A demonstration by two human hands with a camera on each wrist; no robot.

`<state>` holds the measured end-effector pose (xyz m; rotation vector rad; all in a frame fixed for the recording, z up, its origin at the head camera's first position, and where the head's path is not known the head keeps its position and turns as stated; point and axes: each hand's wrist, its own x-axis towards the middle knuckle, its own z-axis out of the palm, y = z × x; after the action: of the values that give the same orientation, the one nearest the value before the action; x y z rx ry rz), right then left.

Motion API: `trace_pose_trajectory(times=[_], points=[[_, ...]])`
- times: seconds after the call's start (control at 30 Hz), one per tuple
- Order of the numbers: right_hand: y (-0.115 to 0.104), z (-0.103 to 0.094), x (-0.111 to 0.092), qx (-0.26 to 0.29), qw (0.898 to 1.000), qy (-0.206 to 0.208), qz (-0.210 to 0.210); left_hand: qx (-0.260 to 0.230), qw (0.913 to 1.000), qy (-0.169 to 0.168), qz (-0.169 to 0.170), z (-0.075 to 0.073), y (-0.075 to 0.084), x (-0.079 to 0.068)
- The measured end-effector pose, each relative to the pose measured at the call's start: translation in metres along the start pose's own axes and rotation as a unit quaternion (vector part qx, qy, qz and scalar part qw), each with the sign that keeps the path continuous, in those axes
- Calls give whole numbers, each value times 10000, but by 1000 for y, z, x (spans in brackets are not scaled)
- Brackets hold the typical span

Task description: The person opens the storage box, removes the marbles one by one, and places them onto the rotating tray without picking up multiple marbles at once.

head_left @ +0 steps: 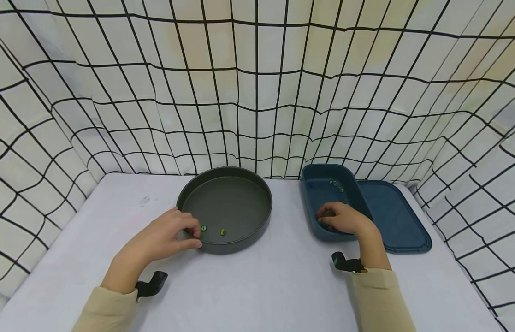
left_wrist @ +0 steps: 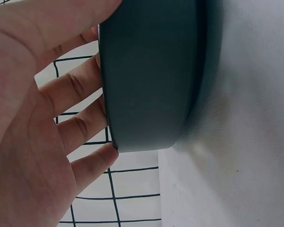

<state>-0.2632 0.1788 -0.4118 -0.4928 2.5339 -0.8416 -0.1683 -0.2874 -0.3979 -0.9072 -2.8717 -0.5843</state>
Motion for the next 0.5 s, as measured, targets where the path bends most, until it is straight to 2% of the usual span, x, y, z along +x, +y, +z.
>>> trace_pose_trajectory(times=[0.17, 0.33, 0.5], points=[[0, 2, 0, -183, 9998, -86, -33, 21, 10000, -45, -82, 1, -1, 1], [0, 3, 1, -198, 9997, -107, 62, 9, 10000, -24, 53, 1, -1, 2], [1, 3, 3, -292, 9995, -139, -15, 10, 10000, -11, 76, 0, -1, 2]])
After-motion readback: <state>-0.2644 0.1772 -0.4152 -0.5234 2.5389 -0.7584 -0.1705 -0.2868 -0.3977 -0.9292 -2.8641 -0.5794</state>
